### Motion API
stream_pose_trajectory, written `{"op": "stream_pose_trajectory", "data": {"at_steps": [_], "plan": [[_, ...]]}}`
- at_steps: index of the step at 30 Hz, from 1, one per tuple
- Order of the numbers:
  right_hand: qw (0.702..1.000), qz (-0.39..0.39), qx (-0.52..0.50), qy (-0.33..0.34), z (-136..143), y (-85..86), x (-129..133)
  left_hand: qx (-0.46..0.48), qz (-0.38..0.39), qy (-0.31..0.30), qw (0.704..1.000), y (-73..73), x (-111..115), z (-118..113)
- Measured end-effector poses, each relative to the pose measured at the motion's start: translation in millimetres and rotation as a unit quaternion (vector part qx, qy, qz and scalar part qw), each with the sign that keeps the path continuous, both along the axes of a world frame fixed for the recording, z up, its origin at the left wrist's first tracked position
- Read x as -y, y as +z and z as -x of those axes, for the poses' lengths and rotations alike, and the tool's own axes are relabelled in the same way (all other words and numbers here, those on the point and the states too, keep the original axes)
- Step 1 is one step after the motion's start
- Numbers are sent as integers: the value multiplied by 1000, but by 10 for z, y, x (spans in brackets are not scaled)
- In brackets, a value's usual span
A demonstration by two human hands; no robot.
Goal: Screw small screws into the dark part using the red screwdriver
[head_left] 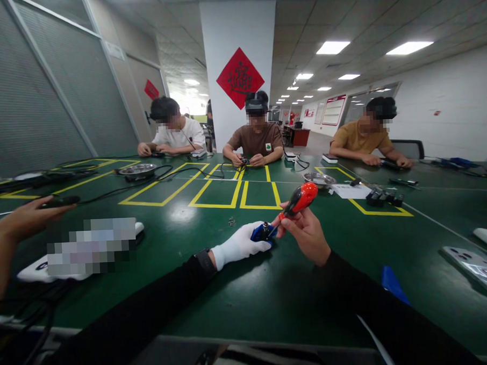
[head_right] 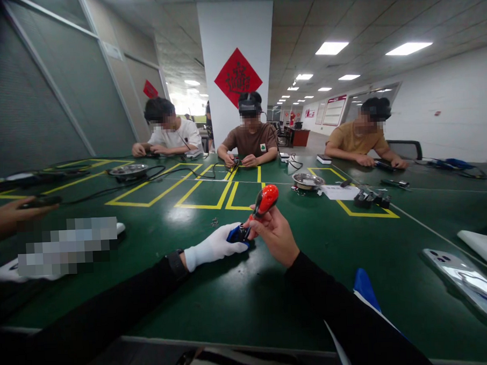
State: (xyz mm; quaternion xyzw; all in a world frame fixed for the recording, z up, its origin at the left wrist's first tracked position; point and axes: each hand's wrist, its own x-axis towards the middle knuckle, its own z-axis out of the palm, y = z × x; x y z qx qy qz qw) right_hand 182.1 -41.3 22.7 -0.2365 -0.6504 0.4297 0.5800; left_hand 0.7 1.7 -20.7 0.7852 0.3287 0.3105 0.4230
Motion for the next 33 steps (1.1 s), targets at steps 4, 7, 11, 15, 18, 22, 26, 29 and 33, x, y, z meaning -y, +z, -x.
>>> {"op": "stream_pose_trajectory", "data": {"at_steps": [4, 7, 11, 15, 18, 22, 26, 29, 33], "plan": [[1000, -5, 2, -2, -13, 2, -3, 13, 27, -15, 999, 21, 18, -9], [1000, -8, 0, -6, -11, -7, -1, 16, 52, -16, 998, 42, 38, -20], [1000, -1, -5, -14, 4, 10, 11, 6, 43, 17, 999, 50, 48, -30], [999, 24, -17, -38, 7, 26, -17, -12, 26, 39, 999, 30, 44, -34], [997, 34, -28, -70, -10, 17, -57, -23, 19, 49, 998, 18, 45, -35], [997, 47, -47, -38, -28, 7, -74, -17, 13, 50, 999, 20, 54, -38], [999, 40, -18, -24, 0, -5, -41, -12, 4, 55, 998, 5, 60, -44], [996, 10, 12, -91, 29, -34, -25, -13, -1, 71, 997, -16, 68, -48], [985, -78, 13, -154, 58, -58, -39, -9, 14, 75, 997, -18, 91, -55]]}}
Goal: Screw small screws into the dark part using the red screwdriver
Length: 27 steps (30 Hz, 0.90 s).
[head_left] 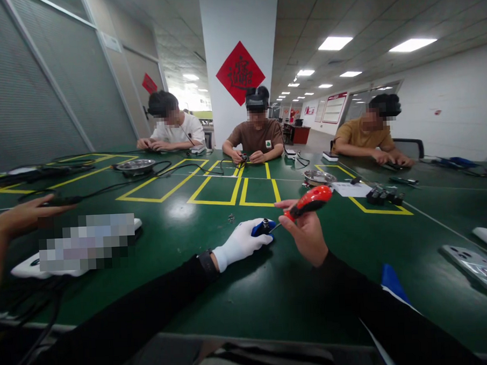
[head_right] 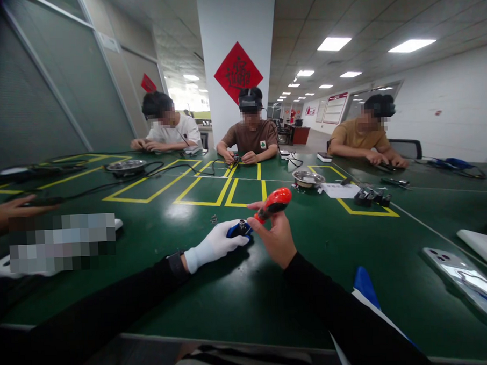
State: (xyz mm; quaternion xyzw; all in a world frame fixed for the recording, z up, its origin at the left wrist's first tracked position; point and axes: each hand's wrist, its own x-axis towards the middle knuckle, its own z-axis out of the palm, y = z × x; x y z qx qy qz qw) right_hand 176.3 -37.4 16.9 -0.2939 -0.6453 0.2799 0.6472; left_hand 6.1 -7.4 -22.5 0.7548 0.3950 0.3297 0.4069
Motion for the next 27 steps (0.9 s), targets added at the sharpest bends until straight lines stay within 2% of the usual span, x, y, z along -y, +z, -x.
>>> {"op": "stream_pose_trajectory", "data": {"at_steps": [2, 4, 7, 10, 15, 19, 24, 27], "plan": [[999, -14, -11, 35, 18, -8, -10, 4, -3, 0, 1000, 10, 10, -3], [996, 6, -44, 82, 38, -27, -15, 6, -9, 0, 1000, 19, 15, -6], [989, 38, -79, 117, 55, -60, -2, 10, -15, 0, 1000, 17, 15, -10], [991, 44, -61, 113, 43, -48, 29, 16, -11, 5, 1000, 5, 11, -12], [999, 33, -10, 28, -18, 52, 40, 16, 9, 7, 1000, 3, 7, -10], [994, 79, -28, 76, -35, 39, -20, 15, 10, 11, 1000, 17, 3, -10], [974, 97, -150, 136, -23, -21, -60, 11, 23, 0, 1000, 28, -5, -5], [969, 110, -164, 147, -43, -7, -51, 12, 8, 4, 1000, 28, -1, -3]]}}
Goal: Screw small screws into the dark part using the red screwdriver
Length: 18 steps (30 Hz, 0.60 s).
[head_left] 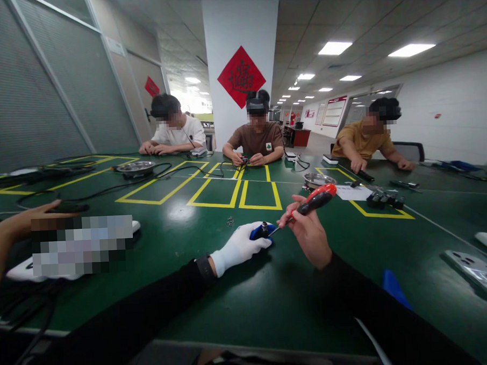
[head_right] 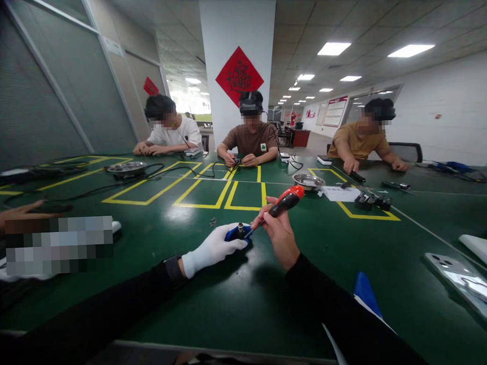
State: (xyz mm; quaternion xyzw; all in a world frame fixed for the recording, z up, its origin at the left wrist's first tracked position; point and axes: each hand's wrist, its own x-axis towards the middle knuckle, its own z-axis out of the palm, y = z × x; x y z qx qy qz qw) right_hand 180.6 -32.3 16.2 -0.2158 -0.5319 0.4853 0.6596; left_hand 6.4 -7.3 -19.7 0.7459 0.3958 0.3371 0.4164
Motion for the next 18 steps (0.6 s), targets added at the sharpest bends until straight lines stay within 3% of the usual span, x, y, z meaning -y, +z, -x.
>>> {"op": "stream_pose_trajectory", "data": {"at_steps": [6, 10, 13, 18], "plan": [[978, -94, 151, -112, -31, 80, 51, 5, -12, 2, 1000, 2, 10, -3], [956, -150, 189, -170, -49, 76, 61, 8, 6, -4, 1000, 4, -8, 0], [964, -98, 147, -201, -95, 34, -19, 15, 20, -16, 1000, 1, -25, 2], [966, 77, -91, -231, -272, -49, -271, -8, 22, -13, 1000, -7, -14, 6]]}}
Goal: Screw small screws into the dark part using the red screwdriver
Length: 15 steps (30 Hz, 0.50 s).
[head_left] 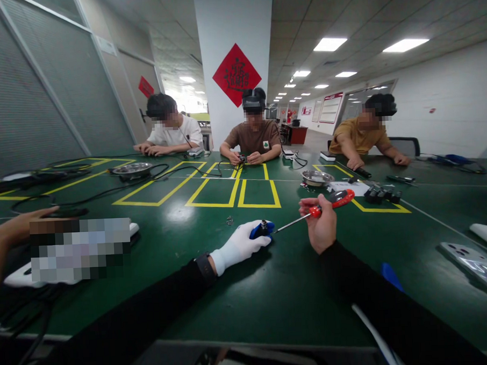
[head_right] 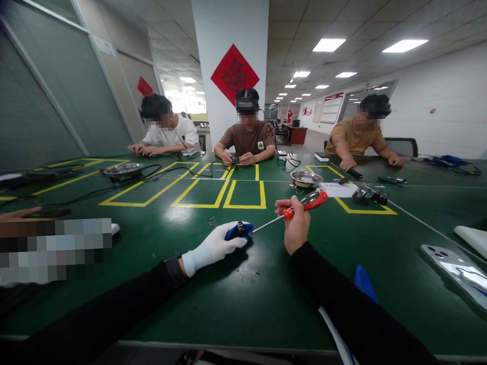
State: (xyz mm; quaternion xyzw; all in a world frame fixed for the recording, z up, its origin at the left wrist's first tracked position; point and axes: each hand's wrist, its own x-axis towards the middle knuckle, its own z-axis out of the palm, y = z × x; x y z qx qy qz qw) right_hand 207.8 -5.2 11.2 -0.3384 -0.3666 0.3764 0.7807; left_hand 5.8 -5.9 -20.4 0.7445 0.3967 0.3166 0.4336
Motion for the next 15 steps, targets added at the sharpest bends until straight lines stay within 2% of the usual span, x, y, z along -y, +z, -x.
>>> {"op": "stream_pose_trajectory", "data": {"at_steps": [3, 6, 8, 12, 15], "plan": [[982, 96, -149, 69, -125, -79, -107, -26, -66, 15, 997, 17, 21, 6], [960, 168, -198, 109, -198, -178, -159, -64, -177, 96, 977, 37, 26, 22], [959, 174, -192, 116, -210, -233, -179, -101, -185, 128, 969, 33, 22, 36], [965, 150, -172, 131, -192, -286, -200, -114, -135, 94, 980, 1, 30, 45], [969, 133, -154, 141, -187, -301, -200, -127, -201, 90, 967, -1, 58, 35]]}}
